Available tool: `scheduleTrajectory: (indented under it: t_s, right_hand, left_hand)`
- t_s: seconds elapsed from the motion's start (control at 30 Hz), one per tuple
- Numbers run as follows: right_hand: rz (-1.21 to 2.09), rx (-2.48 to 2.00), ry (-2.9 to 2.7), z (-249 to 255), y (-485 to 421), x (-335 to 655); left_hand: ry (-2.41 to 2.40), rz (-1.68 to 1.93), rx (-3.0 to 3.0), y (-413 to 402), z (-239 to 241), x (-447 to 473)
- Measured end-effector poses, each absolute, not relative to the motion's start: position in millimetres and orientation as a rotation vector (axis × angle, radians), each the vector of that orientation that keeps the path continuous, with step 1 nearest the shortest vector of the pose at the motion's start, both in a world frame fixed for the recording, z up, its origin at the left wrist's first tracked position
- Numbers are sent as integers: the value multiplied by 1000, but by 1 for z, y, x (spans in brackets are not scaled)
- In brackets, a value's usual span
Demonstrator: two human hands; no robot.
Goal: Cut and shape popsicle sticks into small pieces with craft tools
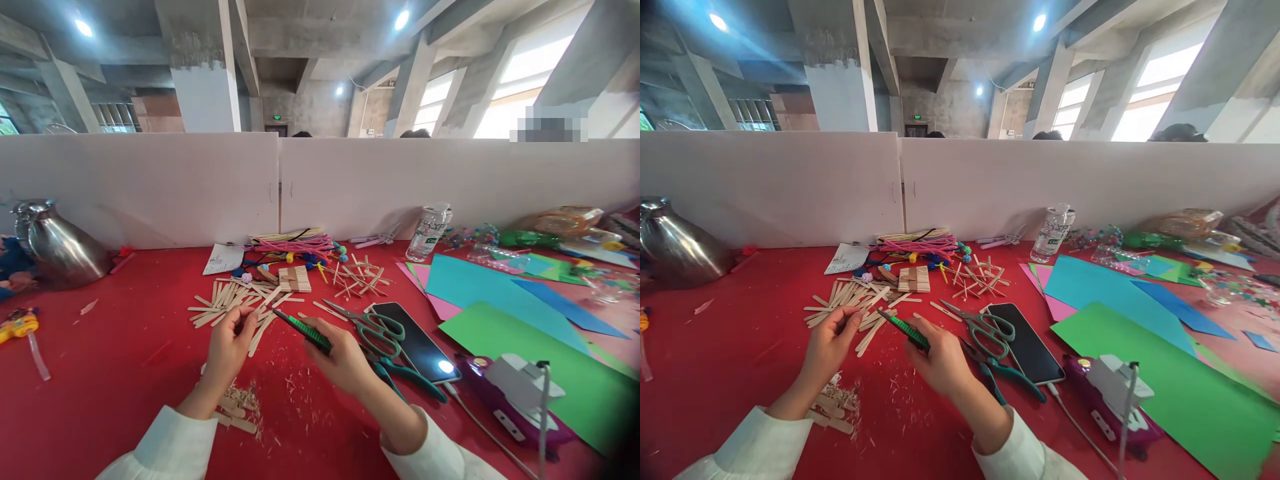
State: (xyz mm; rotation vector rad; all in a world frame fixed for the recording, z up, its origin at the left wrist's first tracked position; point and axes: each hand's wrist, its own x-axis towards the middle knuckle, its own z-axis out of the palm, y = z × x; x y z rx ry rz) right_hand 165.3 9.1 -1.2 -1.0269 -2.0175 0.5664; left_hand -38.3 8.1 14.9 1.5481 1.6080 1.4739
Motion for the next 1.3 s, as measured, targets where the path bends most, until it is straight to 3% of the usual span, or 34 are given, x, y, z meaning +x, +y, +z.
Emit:
scheduleTrajectory:
  t_s: [0.57, 1.0, 1.3]
  right_hand:
    - [-289, -1066, -2036, 6, -2, 168]
    - [-276, -1103, -2026, 7, -6, 165]
    - [247, -1118, -1960, 6, -4, 168]
  left_hand:
    - [1686, 1456, 1597, 6, 12, -36]
    - [1752, 1438, 1629, 2, 19, -30]
    - [1721, 1445, 1494, 7, 16, -36]
